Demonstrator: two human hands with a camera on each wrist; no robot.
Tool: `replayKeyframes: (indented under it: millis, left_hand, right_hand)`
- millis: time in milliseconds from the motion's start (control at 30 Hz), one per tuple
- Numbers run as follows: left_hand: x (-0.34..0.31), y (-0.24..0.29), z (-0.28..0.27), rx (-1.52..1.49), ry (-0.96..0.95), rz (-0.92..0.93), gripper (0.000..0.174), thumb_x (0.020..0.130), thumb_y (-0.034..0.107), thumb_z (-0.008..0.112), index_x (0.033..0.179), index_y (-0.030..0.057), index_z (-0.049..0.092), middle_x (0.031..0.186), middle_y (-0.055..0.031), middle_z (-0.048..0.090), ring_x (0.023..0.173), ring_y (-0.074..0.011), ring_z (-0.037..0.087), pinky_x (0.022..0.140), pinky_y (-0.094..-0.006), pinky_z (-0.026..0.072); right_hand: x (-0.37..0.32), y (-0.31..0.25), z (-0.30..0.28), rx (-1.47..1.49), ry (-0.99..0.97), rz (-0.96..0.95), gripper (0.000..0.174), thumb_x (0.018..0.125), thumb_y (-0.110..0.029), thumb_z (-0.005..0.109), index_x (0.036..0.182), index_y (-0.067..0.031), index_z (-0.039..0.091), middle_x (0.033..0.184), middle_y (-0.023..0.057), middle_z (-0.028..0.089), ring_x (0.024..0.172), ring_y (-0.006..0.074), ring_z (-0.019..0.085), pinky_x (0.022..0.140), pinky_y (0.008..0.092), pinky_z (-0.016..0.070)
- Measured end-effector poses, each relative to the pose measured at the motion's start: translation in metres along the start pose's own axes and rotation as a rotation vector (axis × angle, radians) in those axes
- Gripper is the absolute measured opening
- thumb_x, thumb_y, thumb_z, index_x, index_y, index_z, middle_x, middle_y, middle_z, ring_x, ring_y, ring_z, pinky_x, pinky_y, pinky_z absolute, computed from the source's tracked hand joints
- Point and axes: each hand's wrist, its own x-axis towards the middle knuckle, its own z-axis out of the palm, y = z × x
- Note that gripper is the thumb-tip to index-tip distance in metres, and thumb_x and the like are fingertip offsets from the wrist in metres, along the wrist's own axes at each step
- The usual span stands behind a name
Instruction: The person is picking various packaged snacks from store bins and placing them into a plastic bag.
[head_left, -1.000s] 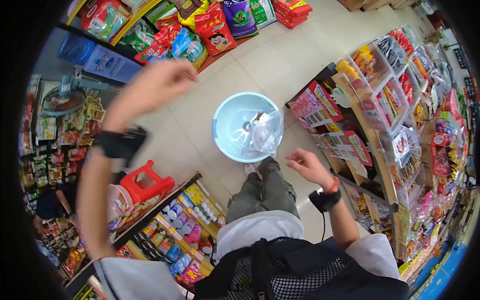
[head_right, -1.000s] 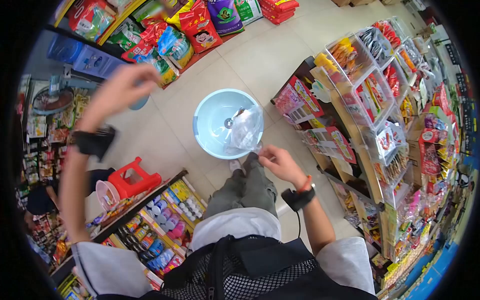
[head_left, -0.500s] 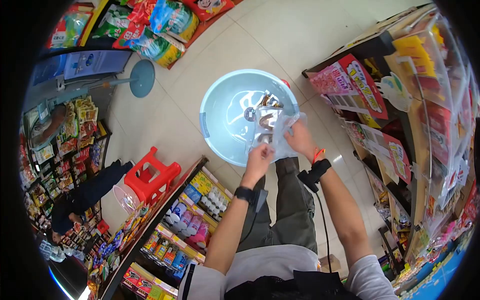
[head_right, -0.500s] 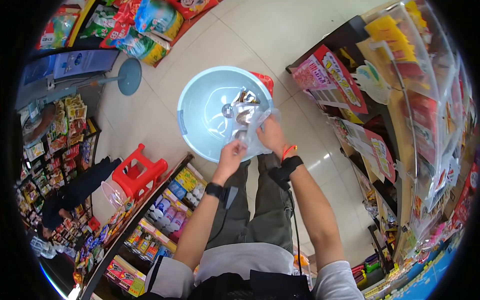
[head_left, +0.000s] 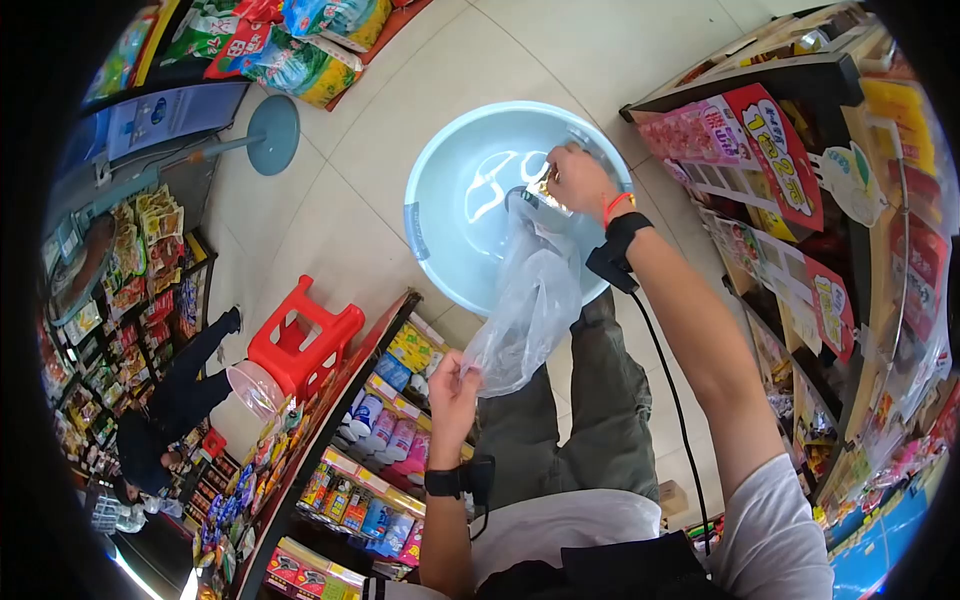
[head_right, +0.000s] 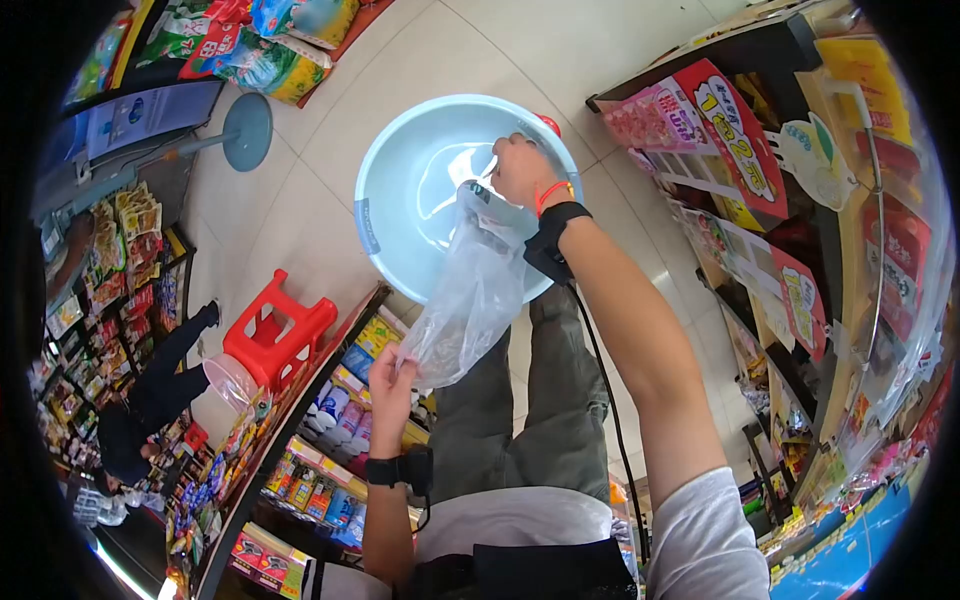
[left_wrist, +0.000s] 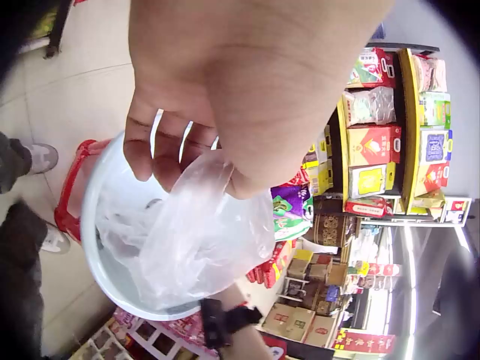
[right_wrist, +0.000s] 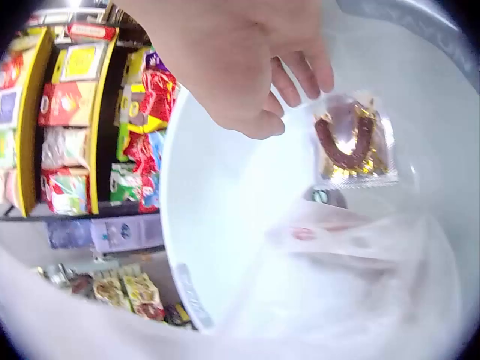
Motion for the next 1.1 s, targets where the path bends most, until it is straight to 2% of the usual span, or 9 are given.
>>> replayKeyframes:
  millis: [167,400,500,600,700,833,900,967,1100]
  left_hand:
    - [-0.017,0.035,0.007,-0.135,0.017,0.017,0.004,0.098,0.001,0.055,0.095,0.0036,0.056,0.088,-0.0004,0.060,0.080,-0.0073,0.057,0.074,-0.0239,0.0473]
    - [-0.002,0.036,0.011,-0.203,0.051,-0.048,0.004,0.100,0.006,0.057,0.101,0.0017,0.058,0.091,-0.0030,0.063,0.079,-0.0083,0.059,0.073,-0.0253,0.0505]
    - [0.011,0.039,0.015,-0.186,0.027,-0.041,0.005,0.100,0.006,0.058,0.102,0.0011,0.058,0.090,-0.0031,0.063,0.078,-0.0082,0.059,0.072,-0.0249,0.0500]
    - [0.021,0.041,0.019,-0.202,0.001,-0.022,0.005,0.100,0.006,0.059,0.101,0.0011,0.058,0.089,-0.0029,0.063,0.079,-0.0077,0.059,0.071,-0.0245,0.0493]
    - [0.028,0.043,0.026,-0.219,0.005,0.033,0.005,0.099,0.007,0.061,0.100,0.0030,0.058,0.089,-0.0020,0.062,0.080,-0.0075,0.059,0.072,-0.0247,0.0497]
    - [0.034,0.045,0.041,-0.094,0.006,0.136,0.006,0.096,0.002,0.063,0.098,0.0038,0.058,0.090,-0.0007,0.061,0.082,-0.0061,0.058,0.074,-0.0236,0.0492]
    - [0.033,0.053,0.052,-0.013,-0.038,0.149,0.006,0.095,0.001,0.063,0.097,0.0034,0.058,0.090,-0.0005,0.062,0.082,-0.0055,0.058,0.074,-0.0232,0.0488]
    - [0.027,0.056,0.067,0.026,-0.088,0.139,0.007,0.095,0.001,0.063,0.097,0.0029,0.057,0.090,-0.0004,0.063,0.082,-0.0052,0.058,0.073,-0.0229,0.0486]
    - [0.012,0.063,0.097,0.109,-0.155,0.234,0.006,0.094,0.002,0.064,0.094,0.0000,0.058,0.084,-0.0022,0.065,0.076,-0.0064,0.060,0.069,-0.0241,0.0489]
  right_hand:
    - [-0.013,-0.002,0.037,-0.294,-0.025,-0.097,0.053,0.077,-0.004,0.067,0.129,-0.0070,0.056,0.149,0.0173,0.040,0.134,0.0351,0.044,0.104,0.0504,0.0448]
    - [-0.016,-0.002,0.054,-0.528,0.016,-0.070,0.038,0.082,-0.012,0.064,0.119,-0.0077,0.061,0.118,0.0142,0.059,0.114,0.0335,0.054,0.091,0.0473,0.0467]
    - [-0.024,-0.001,0.049,-0.610,-0.151,-0.047,0.028,0.081,-0.015,0.066,0.109,-0.0098,0.066,0.110,0.0130,0.062,0.115,0.0331,0.053,0.092,0.0472,0.0463]
    - [-0.042,0.005,0.046,-0.531,-0.097,-0.123,0.021,0.082,-0.018,0.069,0.100,-0.0076,0.067,0.102,0.0140,0.067,0.106,0.0335,0.061,0.085,0.0472,0.0493]
    - [-0.064,-0.007,0.007,0.002,-0.161,0.150,0.023,0.085,-0.018,0.070,0.101,-0.0034,0.063,0.095,0.0156,0.070,0.091,0.0364,0.067,0.077,0.0481,0.0513]
    - [-0.131,-0.049,-0.092,0.452,0.042,0.327,0.022,0.089,-0.009,0.068,0.105,0.0001,0.054,0.089,0.0188,0.071,0.081,0.0245,0.072,0.073,0.0373,0.0547]
    - [-0.157,-0.066,-0.106,0.825,0.248,0.161,0.026,0.090,-0.003,0.066,0.112,0.0008,0.054,0.092,0.0149,0.072,0.083,0.0166,0.071,0.073,0.0306,0.0544]
    - [-0.173,-0.089,-0.122,1.023,0.095,0.170,0.027,0.091,-0.001,0.065,0.117,0.0007,0.055,0.095,0.0107,0.073,0.087,0.0144,0.070,0.074,0.0289,0.0542]
    - [-0.163,-0.092,-0.107,0.414,-0.271,0.099,0.022,0.088,-0.008,0.066,0.106,0.0029,0.061,0.086,0.0190,0.071,0.078,0.0263,0.071,0.071,0.0364,0.0525]
